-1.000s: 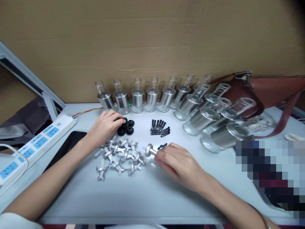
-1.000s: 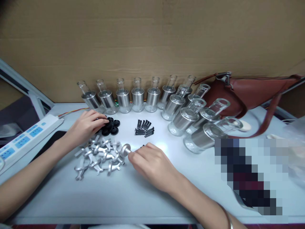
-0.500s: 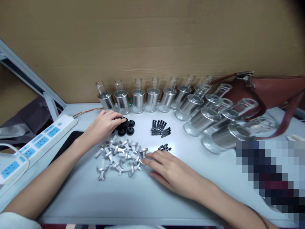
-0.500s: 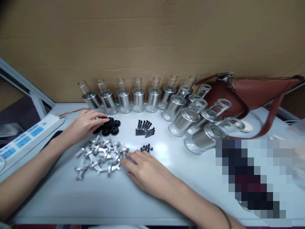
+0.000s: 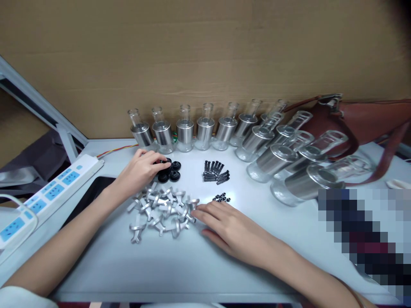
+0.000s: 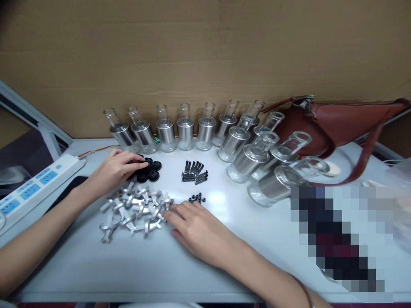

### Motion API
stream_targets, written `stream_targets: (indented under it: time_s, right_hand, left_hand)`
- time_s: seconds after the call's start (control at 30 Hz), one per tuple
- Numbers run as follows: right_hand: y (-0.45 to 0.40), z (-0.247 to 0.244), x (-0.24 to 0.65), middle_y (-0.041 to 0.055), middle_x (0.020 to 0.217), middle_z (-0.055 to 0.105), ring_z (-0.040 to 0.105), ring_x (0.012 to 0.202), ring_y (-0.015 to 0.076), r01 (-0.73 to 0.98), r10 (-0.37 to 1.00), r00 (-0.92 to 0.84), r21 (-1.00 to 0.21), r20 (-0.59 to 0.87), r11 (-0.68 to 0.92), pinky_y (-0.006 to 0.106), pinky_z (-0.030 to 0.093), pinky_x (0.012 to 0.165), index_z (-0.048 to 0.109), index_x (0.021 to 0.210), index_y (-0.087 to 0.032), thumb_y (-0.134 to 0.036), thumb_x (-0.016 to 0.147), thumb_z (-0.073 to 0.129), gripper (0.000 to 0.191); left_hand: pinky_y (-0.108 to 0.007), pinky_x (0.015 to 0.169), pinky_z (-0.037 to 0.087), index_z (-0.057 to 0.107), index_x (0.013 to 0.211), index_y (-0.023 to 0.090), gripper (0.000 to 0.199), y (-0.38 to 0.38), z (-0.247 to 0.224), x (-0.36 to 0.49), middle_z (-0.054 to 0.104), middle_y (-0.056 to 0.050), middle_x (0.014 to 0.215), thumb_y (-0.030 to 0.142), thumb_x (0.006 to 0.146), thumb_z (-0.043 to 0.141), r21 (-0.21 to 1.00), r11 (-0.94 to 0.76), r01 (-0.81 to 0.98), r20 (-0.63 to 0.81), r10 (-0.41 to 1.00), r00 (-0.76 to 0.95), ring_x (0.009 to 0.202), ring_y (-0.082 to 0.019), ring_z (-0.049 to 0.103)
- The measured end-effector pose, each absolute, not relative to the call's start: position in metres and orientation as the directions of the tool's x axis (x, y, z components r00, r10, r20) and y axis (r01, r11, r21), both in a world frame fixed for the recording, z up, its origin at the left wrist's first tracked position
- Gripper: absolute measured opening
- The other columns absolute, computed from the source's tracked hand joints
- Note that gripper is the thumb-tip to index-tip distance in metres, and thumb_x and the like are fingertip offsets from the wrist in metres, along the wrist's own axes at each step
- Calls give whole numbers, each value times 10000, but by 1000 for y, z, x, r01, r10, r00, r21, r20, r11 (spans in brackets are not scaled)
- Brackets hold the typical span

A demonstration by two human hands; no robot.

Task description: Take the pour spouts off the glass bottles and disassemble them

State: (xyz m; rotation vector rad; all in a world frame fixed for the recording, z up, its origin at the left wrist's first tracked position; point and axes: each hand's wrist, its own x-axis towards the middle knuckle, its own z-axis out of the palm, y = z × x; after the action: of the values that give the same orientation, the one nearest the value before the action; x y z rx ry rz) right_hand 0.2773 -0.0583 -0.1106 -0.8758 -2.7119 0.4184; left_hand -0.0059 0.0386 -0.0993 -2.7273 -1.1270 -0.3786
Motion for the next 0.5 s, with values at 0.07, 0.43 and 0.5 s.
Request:
stream_targets:
  time_s: [0.07, 0.43, 0.5]
  right_hand:
    - [-59, -110, 278, 145, 1149, 655, 642, 993, 267, 526, 605, -779, -355, 164, 773, 441, 575, 807, 587, 1196, -116, -139, 882, 599, 316]
    - [-61, -115, 277, 175, 1124, 675, 654, 964, 274, 548, 625, -751, -327, 213, 770, 442, 587, 803, 544, 1275, -68, -151, 874, 594, 413]
    - [-61, -116, 277, 178, 1122, 676, 647, 977, 280, 554, 627, -752, -321, 201, 768, 448, 584, 812, 523, 1304, -61, -155, 874, 592, 446]
  left_hand:
    - [-406, 832, 396, 680, 1092, 204, 377, 39, -97, -7, 700, -104, 1085, 139, 973, 329, -51, -701, 711, 287, 671, 683, 927, -221, 631]
    - [-375, 880, 492, 514, 1306, 286, 462, 14, -45, -30, 653, -67, 1215, 554, 940, 424, 181, -506, 843, 47, 861, 507, 1050, -275, 637]
    - [-357, 883, 506, 378, 1417, 321, 710, 0, -50, -35, 598, -73, 1318, 657, 820, 564, 219, -492, 843, -67, 854, 516, 1110, -295, 622]
